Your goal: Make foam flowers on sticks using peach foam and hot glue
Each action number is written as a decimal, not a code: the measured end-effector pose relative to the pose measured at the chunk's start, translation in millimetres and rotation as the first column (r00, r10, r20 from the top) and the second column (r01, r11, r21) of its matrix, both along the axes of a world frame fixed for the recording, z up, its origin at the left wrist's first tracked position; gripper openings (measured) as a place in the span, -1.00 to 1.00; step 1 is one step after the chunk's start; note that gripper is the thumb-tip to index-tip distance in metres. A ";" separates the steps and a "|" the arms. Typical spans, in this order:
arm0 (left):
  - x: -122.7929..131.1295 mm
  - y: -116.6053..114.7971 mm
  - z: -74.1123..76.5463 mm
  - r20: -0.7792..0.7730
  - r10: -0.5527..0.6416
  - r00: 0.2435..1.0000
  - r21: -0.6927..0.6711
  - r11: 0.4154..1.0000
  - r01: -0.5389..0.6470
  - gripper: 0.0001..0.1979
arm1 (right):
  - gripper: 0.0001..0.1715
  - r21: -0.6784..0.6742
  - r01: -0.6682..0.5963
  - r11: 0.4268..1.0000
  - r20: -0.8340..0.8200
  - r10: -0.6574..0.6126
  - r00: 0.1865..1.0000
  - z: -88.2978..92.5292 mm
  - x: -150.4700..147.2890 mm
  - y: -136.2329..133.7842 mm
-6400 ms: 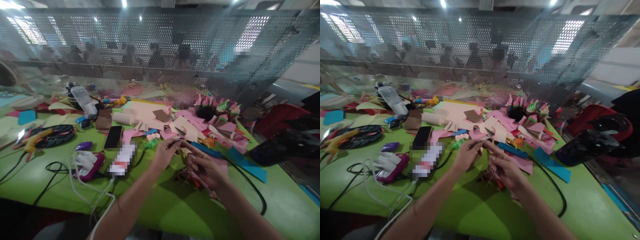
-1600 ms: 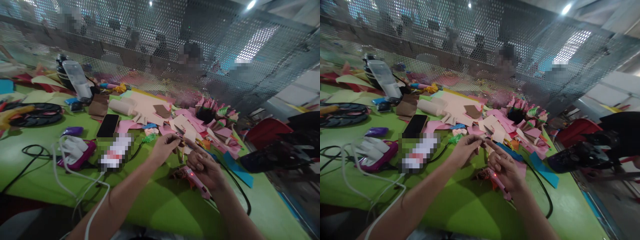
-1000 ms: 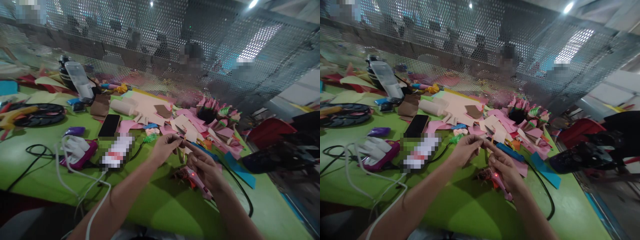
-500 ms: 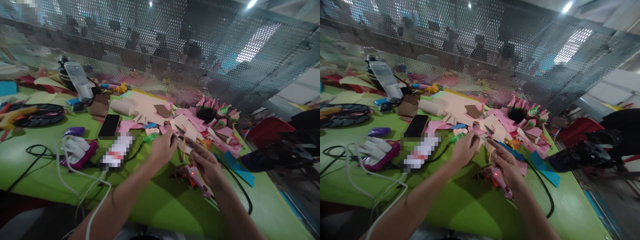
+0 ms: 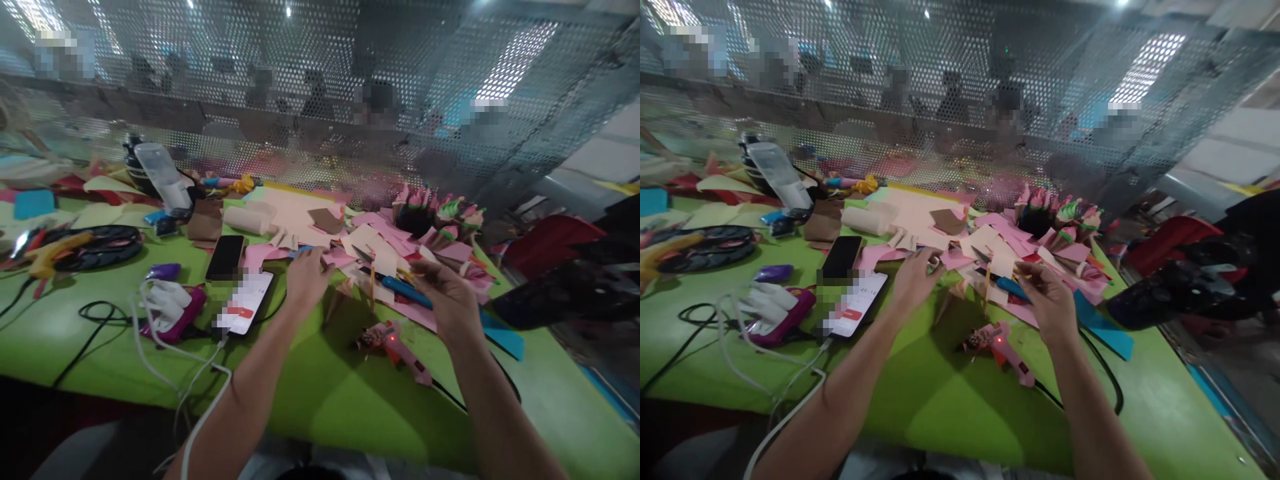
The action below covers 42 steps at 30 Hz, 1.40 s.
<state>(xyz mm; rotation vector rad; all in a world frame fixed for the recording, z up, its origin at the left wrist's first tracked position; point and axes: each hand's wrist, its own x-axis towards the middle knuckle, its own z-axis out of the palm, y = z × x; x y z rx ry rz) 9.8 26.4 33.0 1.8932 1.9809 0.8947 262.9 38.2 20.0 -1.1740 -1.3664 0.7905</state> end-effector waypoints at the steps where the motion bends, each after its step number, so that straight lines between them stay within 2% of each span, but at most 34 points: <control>1: 1.5 -1.7 2.0 -0.024 -0.025 0.999 -0.068 0.997 0.024 -0.79 | -0.61 0.007 0.021 1.000 0.022 -0.021 1.000 -0.4 3.2 2.2; 4: 10.0 -9.4 6.8 -0.100 -0.129 0.987 -0.230 0.968 0.103 -0.66 | -0.48 0.002 0.036 0.999 0.064 -0.036 0.997 -1.0 9.4 5.5; 7: 20.4 -17.3 5.8 -0.204 -0.233 0.951 -0.257 0.950 0.177 -0.62 | -0.52 -0.009 -0.001 1.000 0.093 0.002 0.996 -0.9 10.4 6.1; 11: 28.5 -21.8 -0.9 -0.260 -0.278 0.925 -0.296 0.934 0.198 -0.61 | -0.51 -0.007 -0.086 0.996 0.214 0.086 0.973 -1.3 8.5 2.8; 14: 28.1 -21.4 -2.1 -0.268 -0.293 0.918 -0.314 0.927 0.204 -0.52 | -0.49 -0.083 -0.180 0.980 0.316 0.197 0.928 -4.8 12.1 -11.0; 17: 24.8 -19.3 1.9 -0.285 -0.272 0.919 -0.300 0.936 0.184 -0.42 | -0.53 -0.169 -0.213 0.962 0.403 0.265 0.876 -11.0 21.9 -38.5; 20: 22.7 -17.4 6.5 -0.287 -0.204 0.936 -0.262 0.957 0.129 -0.35 | -0.51 -0.194 -0.160 0.968 0.537 0.241 0.809 -18.9 31.4 -70.0; 23: 24.7 -18.2 6.7 -0.268 -0.179 0.947 -0.260 0.960 0.107 -0.29 | -0.38 -0.218 -0.130 0.967 0.647 0.242 0.723 -28.8 33.7 -91.7; 25: 27.1 -20.0 4.8 -0.232 -0.215 0.949 -0.288 0.947 0.144 -0.26 | -0.36 -0.196 -0.109 0.974 0.682 0.216 0.699 -35.4 31.9 -98.0; 28: 25.3 -20.4 4.8 -0.134 -0.293 0.947 -0.329 0.914 0.236 -0.20 | -0.44 -0.113 -0.071 0.991 0.685 0.130 0.717 -42.0 33.0 -99.1; 30: 17.5 -17.3 8.7 -0.098 -0.285 0.953 -0.331 0.913 0.239 -0.27 | -0.49 -0.067 -0.055 0.996 0.664 0.086 0.743 -43.5 42.4 -97.3; 32: 6.1 -12.0 13.7 -0.104 -0.219 0.970 -0.299 0.937 0.179 -0.49 | -0.50 -0.063 -0.022 0.998 0.638 0.057 0.768 -44.1 59.9 -95.1; 35: -8.1 -4.2 15.8 -0.223 -0.109 0.969 -0.155 0.985 0.075 -0.76 | -0.46 -0.088 0.082 0.993 0.608 -0.012 0.794 -46.8 92.1 -92.0; 38: -10.6 -1.2 8.5 -0.358 -0.144 0.923 -0.116 0.987 0.109 -0.80 | -0.46 -0.141 0.230 0.963 0.642 -0.088 0.761 -50.7 113.9 -90.8; 42: -5.0 -0.3 -5.9 -0.479 -0.235 0.846 -0.147 0.971 0.186 -0.77 | -0.40 -0.116 0.277 0.954 0.640 -0.142 0.755 -47.0 114.0 -94.8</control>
